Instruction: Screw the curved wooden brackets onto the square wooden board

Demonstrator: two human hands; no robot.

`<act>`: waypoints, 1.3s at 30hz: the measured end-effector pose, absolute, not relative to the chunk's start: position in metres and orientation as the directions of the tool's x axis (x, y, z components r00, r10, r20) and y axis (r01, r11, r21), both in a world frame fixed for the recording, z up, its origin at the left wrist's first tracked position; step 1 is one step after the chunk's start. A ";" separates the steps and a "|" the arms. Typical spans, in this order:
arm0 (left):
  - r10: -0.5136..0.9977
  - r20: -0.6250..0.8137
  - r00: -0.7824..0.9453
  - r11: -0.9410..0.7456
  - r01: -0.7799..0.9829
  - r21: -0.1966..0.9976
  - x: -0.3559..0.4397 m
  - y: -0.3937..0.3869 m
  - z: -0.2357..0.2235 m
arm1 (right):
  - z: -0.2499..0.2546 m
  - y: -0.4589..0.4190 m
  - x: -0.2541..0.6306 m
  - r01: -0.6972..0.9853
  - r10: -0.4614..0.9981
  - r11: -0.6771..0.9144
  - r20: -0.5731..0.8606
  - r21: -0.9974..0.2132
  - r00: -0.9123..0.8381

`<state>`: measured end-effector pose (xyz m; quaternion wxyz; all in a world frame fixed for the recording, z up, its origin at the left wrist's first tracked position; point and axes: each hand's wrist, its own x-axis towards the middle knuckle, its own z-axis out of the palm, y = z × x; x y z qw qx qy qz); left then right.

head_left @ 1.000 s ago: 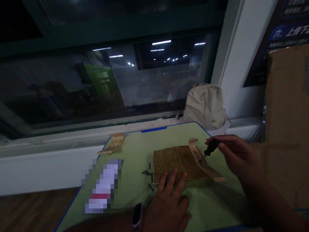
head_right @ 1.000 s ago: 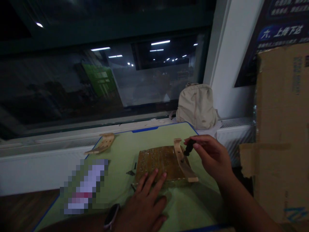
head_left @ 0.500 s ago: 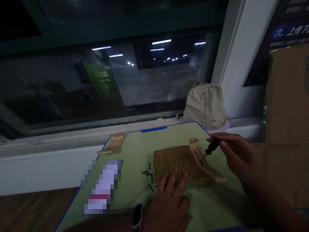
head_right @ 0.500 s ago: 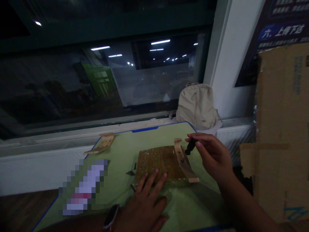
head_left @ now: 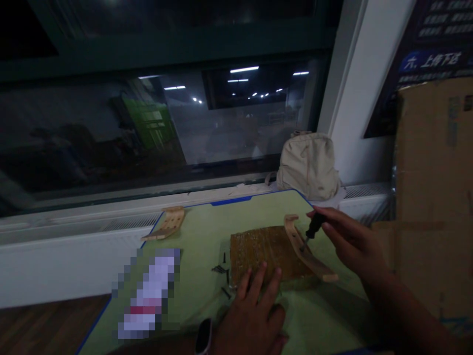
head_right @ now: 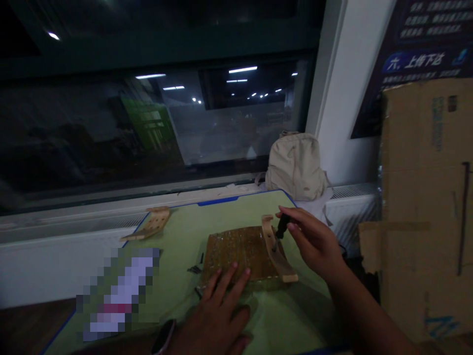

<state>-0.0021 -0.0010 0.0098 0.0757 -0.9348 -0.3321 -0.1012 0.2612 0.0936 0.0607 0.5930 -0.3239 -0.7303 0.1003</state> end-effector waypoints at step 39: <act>0.634 0.273 0.723 -0.731 0.676 -0.093 -0.002 0.000 -0.004 | 0.057 0.097 0.254 0.238 0.609 0.750 0.785 -0.617 0.113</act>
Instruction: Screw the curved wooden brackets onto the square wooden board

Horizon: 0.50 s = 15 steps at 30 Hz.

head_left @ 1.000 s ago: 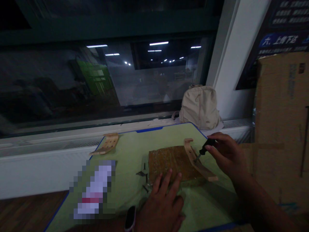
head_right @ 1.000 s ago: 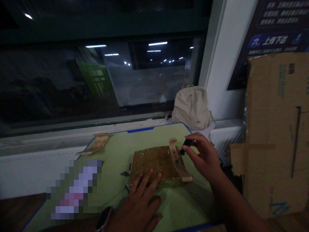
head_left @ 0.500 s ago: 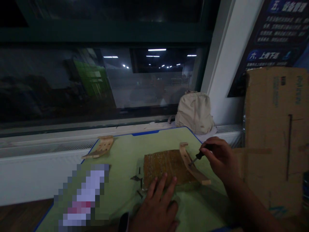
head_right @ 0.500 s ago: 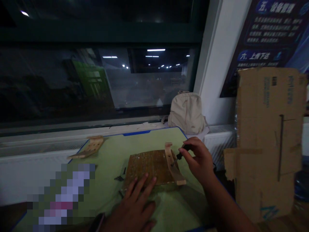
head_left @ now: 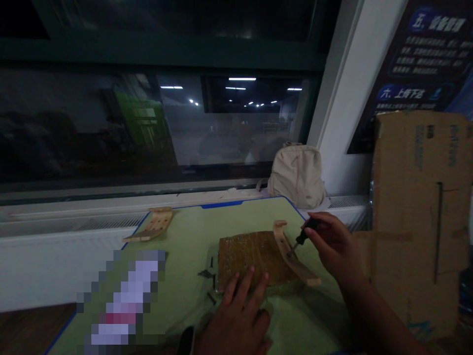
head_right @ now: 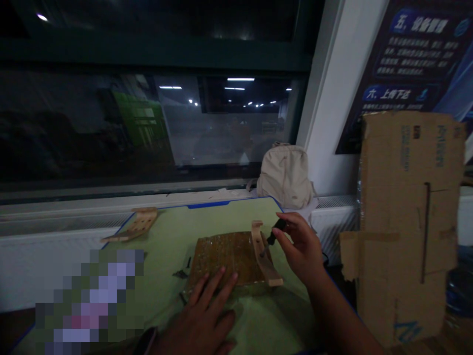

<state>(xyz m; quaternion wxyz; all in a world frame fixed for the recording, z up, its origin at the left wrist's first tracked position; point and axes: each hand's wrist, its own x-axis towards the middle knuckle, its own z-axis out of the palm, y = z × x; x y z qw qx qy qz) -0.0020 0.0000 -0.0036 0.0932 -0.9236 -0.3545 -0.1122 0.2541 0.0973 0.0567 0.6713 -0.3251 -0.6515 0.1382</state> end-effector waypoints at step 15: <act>0.640 0.272 0.719 -0.726 0.682 -0.095 -0.002 0.000 -0.003 | 0.058 0.094 0.256 0.208 0.665 0.725 0.746 -0.656 0.033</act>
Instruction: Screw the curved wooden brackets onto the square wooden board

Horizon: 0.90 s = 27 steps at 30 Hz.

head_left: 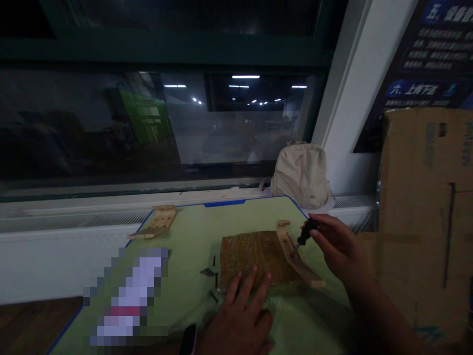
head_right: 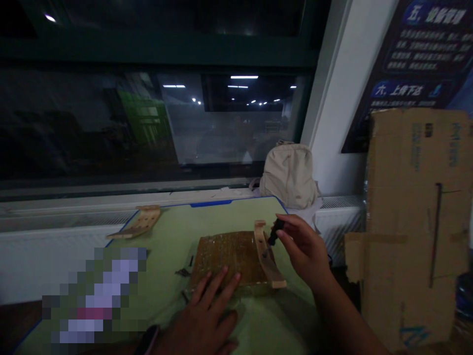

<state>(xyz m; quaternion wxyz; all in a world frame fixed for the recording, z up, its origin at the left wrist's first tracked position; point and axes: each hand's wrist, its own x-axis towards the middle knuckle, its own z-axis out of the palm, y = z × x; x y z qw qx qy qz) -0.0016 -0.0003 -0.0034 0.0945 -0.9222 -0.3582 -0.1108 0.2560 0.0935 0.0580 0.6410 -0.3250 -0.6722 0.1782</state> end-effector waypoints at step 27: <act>0.652 0.239 0.720 -0.725 0.684 -0.083 0.000 -0.004 0.005 | 0.059 0.093 0.260 0.236 0.622 0.762 0.783 -0.603 -0.006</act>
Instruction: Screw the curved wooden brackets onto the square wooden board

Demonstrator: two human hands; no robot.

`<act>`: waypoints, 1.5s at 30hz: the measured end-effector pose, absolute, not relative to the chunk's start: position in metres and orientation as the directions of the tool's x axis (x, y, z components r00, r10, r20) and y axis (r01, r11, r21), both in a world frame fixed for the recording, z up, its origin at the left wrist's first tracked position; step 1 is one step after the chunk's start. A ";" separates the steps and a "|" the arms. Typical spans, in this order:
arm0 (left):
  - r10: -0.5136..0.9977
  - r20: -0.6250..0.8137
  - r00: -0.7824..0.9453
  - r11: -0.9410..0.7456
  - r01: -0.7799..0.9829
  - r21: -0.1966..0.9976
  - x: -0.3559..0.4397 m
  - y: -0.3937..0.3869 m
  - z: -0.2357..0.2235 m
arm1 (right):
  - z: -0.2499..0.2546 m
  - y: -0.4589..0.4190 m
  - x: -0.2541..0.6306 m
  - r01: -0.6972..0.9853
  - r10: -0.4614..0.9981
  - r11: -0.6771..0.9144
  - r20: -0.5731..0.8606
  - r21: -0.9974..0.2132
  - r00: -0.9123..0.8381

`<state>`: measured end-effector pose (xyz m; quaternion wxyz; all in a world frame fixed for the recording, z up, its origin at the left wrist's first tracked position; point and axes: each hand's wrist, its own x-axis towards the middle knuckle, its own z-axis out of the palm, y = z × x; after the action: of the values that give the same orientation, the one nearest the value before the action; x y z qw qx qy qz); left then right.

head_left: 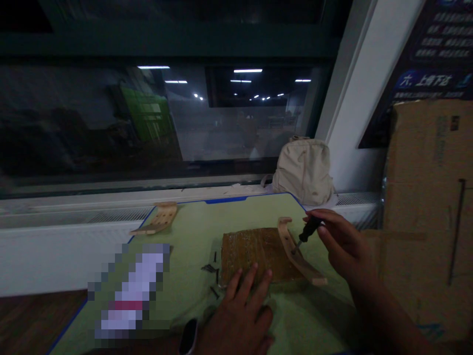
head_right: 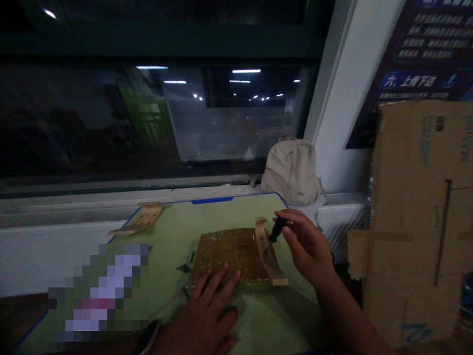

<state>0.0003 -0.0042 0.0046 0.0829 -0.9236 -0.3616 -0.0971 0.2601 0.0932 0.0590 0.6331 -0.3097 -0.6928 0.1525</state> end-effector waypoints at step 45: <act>0.616 0.295 0.730 -0.741 0.664 -0.098 -0.001 -0.003 0.010 | 0.060 0.094 0.260 0.248 0.567 0.792 0.823 -0.557 0.040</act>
<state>-0.0013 -0.0029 0.0097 0.0989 -0.9249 -0.3461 -0.1226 0.2605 0.0939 0.0595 0.6564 -0.2987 -0.6821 0.1212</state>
